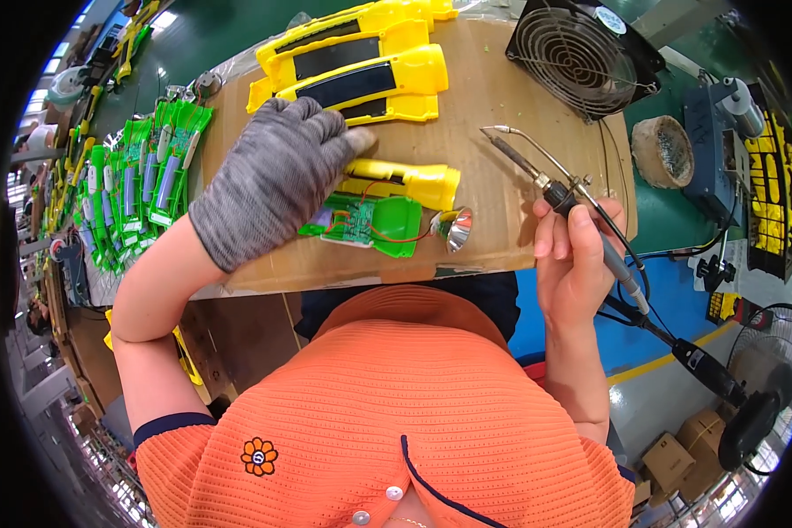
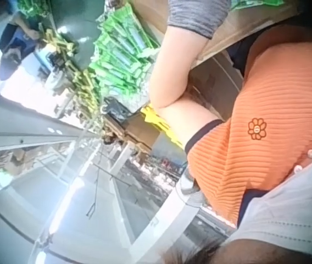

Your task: Soldering wires to circuit boards and assembling them into yellow flashlight casings on a production line.

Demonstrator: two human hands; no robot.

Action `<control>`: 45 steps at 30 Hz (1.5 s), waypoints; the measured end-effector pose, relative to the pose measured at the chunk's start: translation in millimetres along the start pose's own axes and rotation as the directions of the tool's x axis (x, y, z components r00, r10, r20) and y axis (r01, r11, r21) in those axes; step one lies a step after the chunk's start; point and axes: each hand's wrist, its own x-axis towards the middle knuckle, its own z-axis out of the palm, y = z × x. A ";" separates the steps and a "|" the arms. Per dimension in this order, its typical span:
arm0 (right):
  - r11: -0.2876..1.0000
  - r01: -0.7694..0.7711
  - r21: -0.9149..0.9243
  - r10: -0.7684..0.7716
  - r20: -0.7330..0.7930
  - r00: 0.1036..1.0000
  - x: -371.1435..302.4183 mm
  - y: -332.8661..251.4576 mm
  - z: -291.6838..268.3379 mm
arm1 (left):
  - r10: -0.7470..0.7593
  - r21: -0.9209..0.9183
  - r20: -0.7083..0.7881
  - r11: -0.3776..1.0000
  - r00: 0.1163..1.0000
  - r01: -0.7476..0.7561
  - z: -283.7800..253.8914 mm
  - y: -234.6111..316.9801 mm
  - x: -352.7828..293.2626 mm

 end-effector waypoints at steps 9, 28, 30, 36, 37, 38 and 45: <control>0.997 -0.029 0.067 0.029 -0.004 1.000 1.0 -1.5 -2.9 | 0.019 -0.241 -0.046 0.970 0.999 -0.030 4.7 21.2 -60.7; 0.986 -0.023 0.167 0.036 -0.080 0.996 -0.6 -2.1 -13.7 | -0.128 -0.024 -0.451 0.991 0.883 0.132 -5.4 -164.6 53.7; 0.984 -0.035 0.174 0.051 -0.091 0.995 2.2 -2.9 -12.2 | 0.005 0.063 -0.242 0.998 0.970 0.011 -20.1 -101.8 43.2; 0.982 -0.058 0.180 0.062 -0.017 0.998 4.4 -2.1 -7.0 | -0.205 0.003 -0.187 0.978 0.961 0.209 15.2 -36.3 18.5; 0.981 -0.053 0.184 0.058 -0.021 0.998 3.9 -1.5 -6.5 | -0.251 -0.091 -0.175 0.967 0.952 0.238 11.4 -36.3 19.4; 0.981 -0.048 0.190 0.053 -0.025 0.998 3.3 -1.1 -6.5 | -0.237 -0.164 -0.222 0.965 0.946 0.203 8.1 -38.6 18.1; 0.963 -0.054 0.266 0.068 -0.043 0.997 1.3 2.0 -16.2 | 0.023 0.029 -0.428 1.000 0.903 -0.012 -0.2 10.6 -24.6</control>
